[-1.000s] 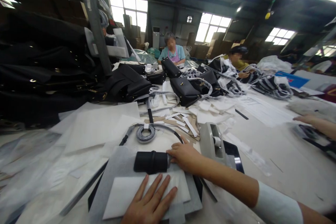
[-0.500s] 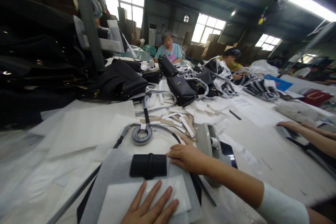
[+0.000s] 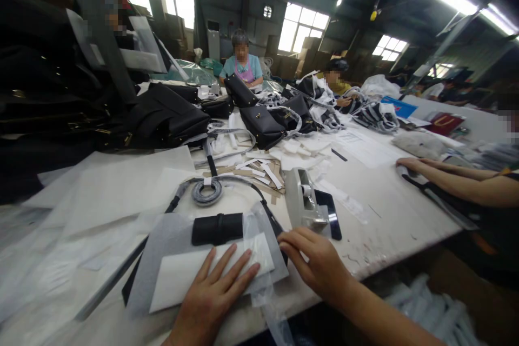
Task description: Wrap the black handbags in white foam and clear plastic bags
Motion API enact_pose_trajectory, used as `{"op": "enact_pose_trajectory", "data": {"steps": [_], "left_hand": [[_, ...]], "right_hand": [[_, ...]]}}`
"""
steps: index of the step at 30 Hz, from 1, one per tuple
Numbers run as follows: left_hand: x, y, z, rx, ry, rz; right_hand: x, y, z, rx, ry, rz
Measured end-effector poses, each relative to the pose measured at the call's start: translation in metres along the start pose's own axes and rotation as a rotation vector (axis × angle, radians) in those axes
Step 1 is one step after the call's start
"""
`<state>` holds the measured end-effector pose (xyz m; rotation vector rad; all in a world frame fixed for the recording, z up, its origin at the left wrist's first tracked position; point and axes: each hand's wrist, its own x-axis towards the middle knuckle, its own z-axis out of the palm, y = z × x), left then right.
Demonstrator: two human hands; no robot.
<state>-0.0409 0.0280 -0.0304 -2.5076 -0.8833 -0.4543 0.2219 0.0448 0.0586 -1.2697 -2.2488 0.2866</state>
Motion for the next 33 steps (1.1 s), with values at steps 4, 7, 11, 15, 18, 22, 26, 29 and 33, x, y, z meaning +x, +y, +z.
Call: {"op": "enact_pose_trajectory", "data": {"steps": [4,7,11,15,18,22,26,29,33], "left_hand": [[0.000,0.002,-0.001,-0.032,-0.043,-0.031],[0.002,0.004,-0.001,-0.055,-0.078,-0.057],[0.005,0.004,-0.005,-0.110,-0.121,-0.084],[0.007,0.005,-0.008,-0.156,-0.134,-0.107],[0.008,0.006,-0.009,-0.155,-0.157,-0.116],[0.008,0.007,-0.011,-0.134,-0.151,-0.109],[0.008,0.007,-0.012,-0.080,-0.144,-0.092],[0.009,0.008,-0.011,-0.052,-0.124,-0.088],[0.009,0.010,-0.010,-0.026,-0.106,-0.095]], "right_hand": [[-0.092,-0.022,0.022,-0.007,-0.003,-0.021],[-0.132,-0.026,0.042,-0.085,-0.045,-0.174],[-0.163,-0.013,0.050,0.080,-0.090,-0.241],[-0.181,0.008,0.058,-0.008,0.128,-0.121],[-0.172,0.012,0.071,-0.177,0.119,-0.283],[-0.140,0.000,0.080,-0.108,0.194,-0.377],[-0.129,-0.011,0.076,0.038,0.222,-0.415],[-0.136,-0.014,0.071,0.046,0.221,-0.414],[-0.143,-0.017,0.068,-0.005,0.211,-0.474]]}}
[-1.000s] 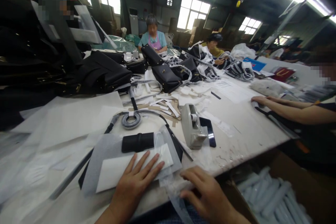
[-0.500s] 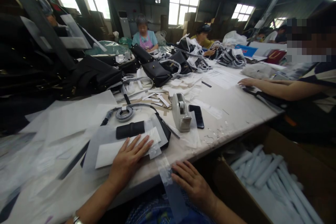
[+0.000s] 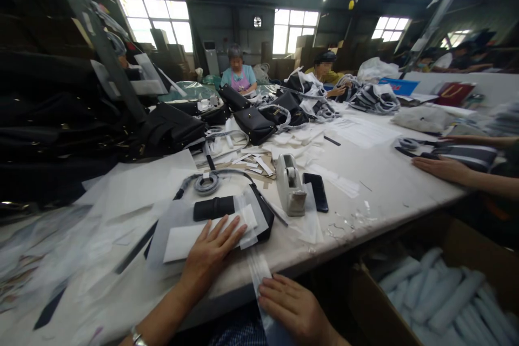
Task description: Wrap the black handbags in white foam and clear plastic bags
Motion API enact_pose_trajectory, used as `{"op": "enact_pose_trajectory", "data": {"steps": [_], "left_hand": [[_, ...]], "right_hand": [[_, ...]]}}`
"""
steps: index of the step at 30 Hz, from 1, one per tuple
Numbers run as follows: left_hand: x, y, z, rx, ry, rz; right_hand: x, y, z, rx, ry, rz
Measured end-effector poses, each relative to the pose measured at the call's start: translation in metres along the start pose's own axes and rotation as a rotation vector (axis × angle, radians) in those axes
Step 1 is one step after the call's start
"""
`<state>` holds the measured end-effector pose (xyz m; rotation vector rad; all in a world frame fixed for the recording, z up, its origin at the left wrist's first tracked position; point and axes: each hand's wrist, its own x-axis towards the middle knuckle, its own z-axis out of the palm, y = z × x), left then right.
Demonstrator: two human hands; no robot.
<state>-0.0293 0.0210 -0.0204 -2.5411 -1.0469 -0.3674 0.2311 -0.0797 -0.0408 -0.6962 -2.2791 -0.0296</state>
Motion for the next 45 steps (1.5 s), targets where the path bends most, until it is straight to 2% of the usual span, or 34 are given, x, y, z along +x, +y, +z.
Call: {"op": "enact_pose_trajectory", "data": {"steps": [7,12,15,17,19,21,25,30,41,45], "left_hand": [[-0.003,0.001,0.003,0.021,0.003,-0.002],[-0.005,0.001,0.004,-0.020,-0.010,-0.016],[-0.004,0.000,0.002,-0.043,-0.017,-0.013],[-0.004,0.000,0.002,-0.056,-0.018,-0.019],[-0.005,0.000,0.003,-0.066,-0.021,-0.027],[-0.005,0.000,0.005,-0.067,-0.022,-0.026],[-0.005,0.001,0.007,-0.049,-0.018,-0.032],[-0.004,0.002,0.004,-0.042,-0.014,-0.051],[-0.006,0.002,0.007,-0.028,0.008,-0.036],[-0.006,0.002,0.009,-0.015,0.019,-0.022]], "right_hand": [[0.013,0.004,-0.006,-0.013,-0.032,-0.054],[0.029,0.009,-0.026,0.010,-0.189,-0.070],[0.044,0.017,-0.036,-0.054,-0.084,-0.021],[0.058,0.027,-0.034,-0.152,-0.015,0.036],[0.072,0.040,-0.025,-0.233,-0.041,0.025],[0.085,0.052,-0.013,-0.248,-0.066,-0.060],[0.097,0.064,0.000,-0.180,0.003,-0.180],[0.094,0.052,-0.012,-0.125,0.030,-0.169],[0.062,0.014,-0.036,-0.118,-0.091,-0.201],[0.078,0.019,-0.047,0.052,-0.137,-0.147]]}}
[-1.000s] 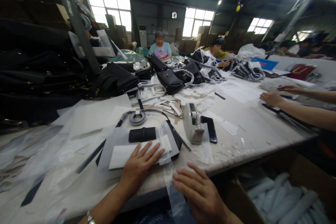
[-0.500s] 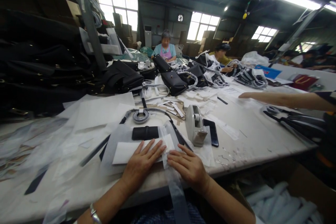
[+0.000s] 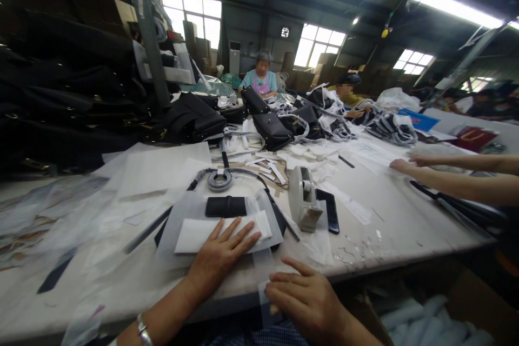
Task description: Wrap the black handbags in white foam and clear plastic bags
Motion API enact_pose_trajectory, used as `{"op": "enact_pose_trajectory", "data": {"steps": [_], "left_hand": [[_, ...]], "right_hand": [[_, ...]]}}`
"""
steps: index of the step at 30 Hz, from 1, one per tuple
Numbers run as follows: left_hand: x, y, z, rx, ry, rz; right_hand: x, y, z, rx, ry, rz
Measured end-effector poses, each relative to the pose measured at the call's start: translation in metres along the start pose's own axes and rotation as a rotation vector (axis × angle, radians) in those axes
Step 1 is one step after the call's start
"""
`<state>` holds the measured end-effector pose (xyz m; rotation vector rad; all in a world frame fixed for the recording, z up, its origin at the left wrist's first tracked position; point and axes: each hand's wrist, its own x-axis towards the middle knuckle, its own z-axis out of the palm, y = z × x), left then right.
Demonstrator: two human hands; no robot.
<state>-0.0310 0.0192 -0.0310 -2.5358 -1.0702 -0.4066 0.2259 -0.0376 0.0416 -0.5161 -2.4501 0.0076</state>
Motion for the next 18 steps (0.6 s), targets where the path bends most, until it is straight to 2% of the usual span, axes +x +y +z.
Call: {"op": "enact_pose_trajectory", "data": {"steps": [3,5,7,10,12,18], "left_hand": [[0.001,0.000,-0.002,0.014,0.024,0.017],[0.003,0.000,-0.004,0.031,0.050,0.029],[0.004,0.000,-0.004,0.053,0.081,0.035],[0.004,0.000,0.001,0.094,0.136,0.048],[0.004,0.000,0.006,0.110,0.164,0.046],[0.003,0.001,0.010,0.104,0.205,0.035]], "right_hand": [[0.031,0.027,0.000,0.077,0.006,0.115],[0.056,0.054,0.011,0.003,-0.018,0.209],[0.078,0.083,0.029,-0.086,-0.157,0.300],[0.094,0.117,0.052,-0.107,-0.454,0.338],[0.095,0.130,0.059,-0.097,-0.553,0.332],[0.093,0.138,0.051,-0.147,-0.619,0.333]]}}
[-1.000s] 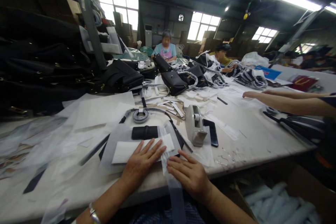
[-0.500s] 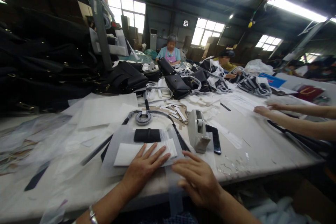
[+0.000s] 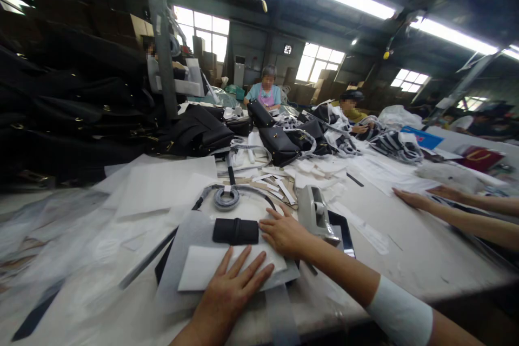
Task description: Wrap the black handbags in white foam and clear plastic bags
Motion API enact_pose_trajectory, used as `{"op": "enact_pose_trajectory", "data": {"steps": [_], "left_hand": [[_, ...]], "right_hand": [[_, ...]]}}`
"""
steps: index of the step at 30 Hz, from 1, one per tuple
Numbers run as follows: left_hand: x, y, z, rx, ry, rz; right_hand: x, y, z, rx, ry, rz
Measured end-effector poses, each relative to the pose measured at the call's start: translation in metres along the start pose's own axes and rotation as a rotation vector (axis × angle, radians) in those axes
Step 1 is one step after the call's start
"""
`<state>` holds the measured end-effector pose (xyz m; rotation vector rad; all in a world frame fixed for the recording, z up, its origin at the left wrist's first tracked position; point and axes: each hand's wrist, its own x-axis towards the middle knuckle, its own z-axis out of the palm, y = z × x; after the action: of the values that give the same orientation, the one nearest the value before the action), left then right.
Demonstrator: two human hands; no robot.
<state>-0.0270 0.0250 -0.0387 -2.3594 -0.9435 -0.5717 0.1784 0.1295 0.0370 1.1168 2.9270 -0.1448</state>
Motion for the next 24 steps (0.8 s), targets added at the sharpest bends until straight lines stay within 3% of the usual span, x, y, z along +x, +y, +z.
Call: {"op": "enact_pose_trajectory", "data": {"steps": [9,14,19,24], "left_hand": [[-0.003,-0.003,0.001,0.002,0.034,0.023],[-0.001,-0.004,-0.004,-0.025,0.023,0.045],[0.001,-0.004,-0.010,-0.078,-0.081,0.016],[0.000,-0.004,-0.011,-0.166,-0.129,-0.011]], "right_hand": [[-0.004,0.012,-0.004,0.126,0.006,-0.023],[-0.044,-0.006,-0.007,0.171,0.206,-0.104],[-0.100,-0.036,0.000,0.064,0.452,-0.206],[-0.115,-0.047,0.021,-0.026,0.617,-0.175]]}}
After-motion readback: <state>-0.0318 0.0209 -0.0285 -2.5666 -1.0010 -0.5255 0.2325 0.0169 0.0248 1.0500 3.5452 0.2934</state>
